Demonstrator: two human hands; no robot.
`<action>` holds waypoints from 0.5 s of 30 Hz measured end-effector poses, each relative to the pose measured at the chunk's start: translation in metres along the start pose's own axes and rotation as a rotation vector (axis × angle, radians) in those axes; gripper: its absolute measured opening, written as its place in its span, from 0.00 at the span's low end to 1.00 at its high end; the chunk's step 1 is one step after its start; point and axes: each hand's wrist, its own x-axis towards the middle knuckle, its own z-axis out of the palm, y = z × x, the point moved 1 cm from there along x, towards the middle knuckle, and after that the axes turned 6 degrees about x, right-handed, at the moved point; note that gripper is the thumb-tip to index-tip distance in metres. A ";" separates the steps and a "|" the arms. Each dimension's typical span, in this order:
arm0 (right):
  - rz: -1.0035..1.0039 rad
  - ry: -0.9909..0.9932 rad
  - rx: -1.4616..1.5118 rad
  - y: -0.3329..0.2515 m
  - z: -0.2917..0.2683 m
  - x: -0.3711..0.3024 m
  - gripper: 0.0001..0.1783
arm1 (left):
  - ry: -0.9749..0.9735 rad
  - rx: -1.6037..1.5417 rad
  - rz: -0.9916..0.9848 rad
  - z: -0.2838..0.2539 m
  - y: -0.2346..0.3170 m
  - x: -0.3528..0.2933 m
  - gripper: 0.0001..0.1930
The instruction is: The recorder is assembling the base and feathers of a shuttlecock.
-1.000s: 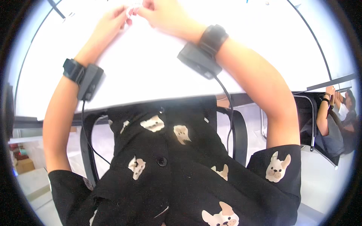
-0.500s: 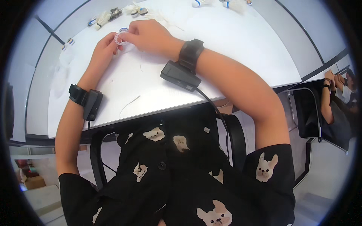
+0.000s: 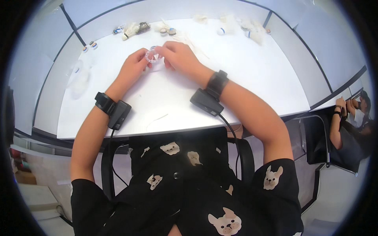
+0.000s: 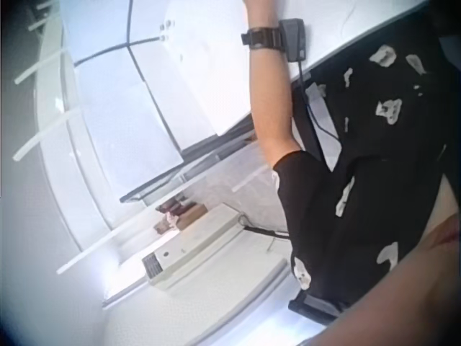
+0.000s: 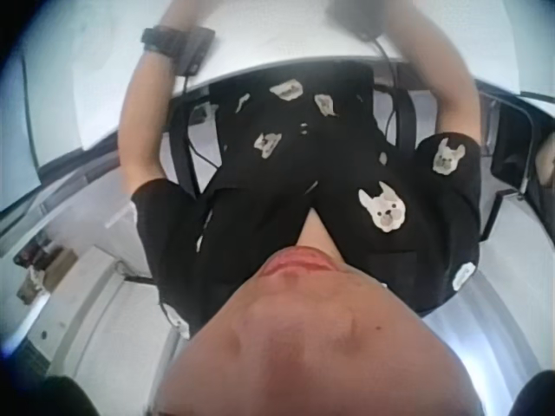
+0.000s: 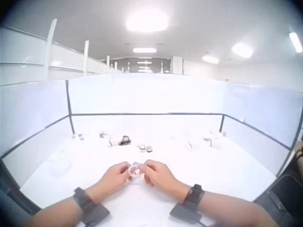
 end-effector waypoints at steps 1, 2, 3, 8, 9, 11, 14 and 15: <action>0.045 0.007 0.046 -0.001 0.001 -0.002 0.19 | -0.008 -0.002 -0.009 0.002 -0.002 0.001 0.14; 0.089 0.014 0.095 -0.002 0.000 -0.003 0.19 | 0.000 -0.003 -0.002 0.002 -0.003 0.002 0.14; 0.118 0.013 0.111 -0.001 -0.001 -0.002 0.18 | -0.008 -0.024 0.004 0.003 -0.003 0.002 0.14; 0.156 0.067 0.108 -0.021 0.004 -0.013 0.17 | -0.004 -0.113 -0.010 0.001 0.007 -0.007 0.16; 0.159 0.082 0.101 -0.024 0.004 -0.015 0.17 | -0.003 -0.078 -0.033 0.003 0.012 -0.011 0.16; 0.145 0.078 0.121 -0.024 0.006 -0.018 0.17 | -0.009 -0.095 -0.027 0.004 0.015 -0.015 0.16; 0.151 0.080 0.119 -0.022 0.007 -0.017 0.17 | -0.001 -0.153 0.022 0.006 0.008 -0.011 0.16; 0.167 0.079 0.096 -0.022 0.007 -0.017 0.17 | 0.001 -0.156 0.001 0.006 0.005 -0.011 0.16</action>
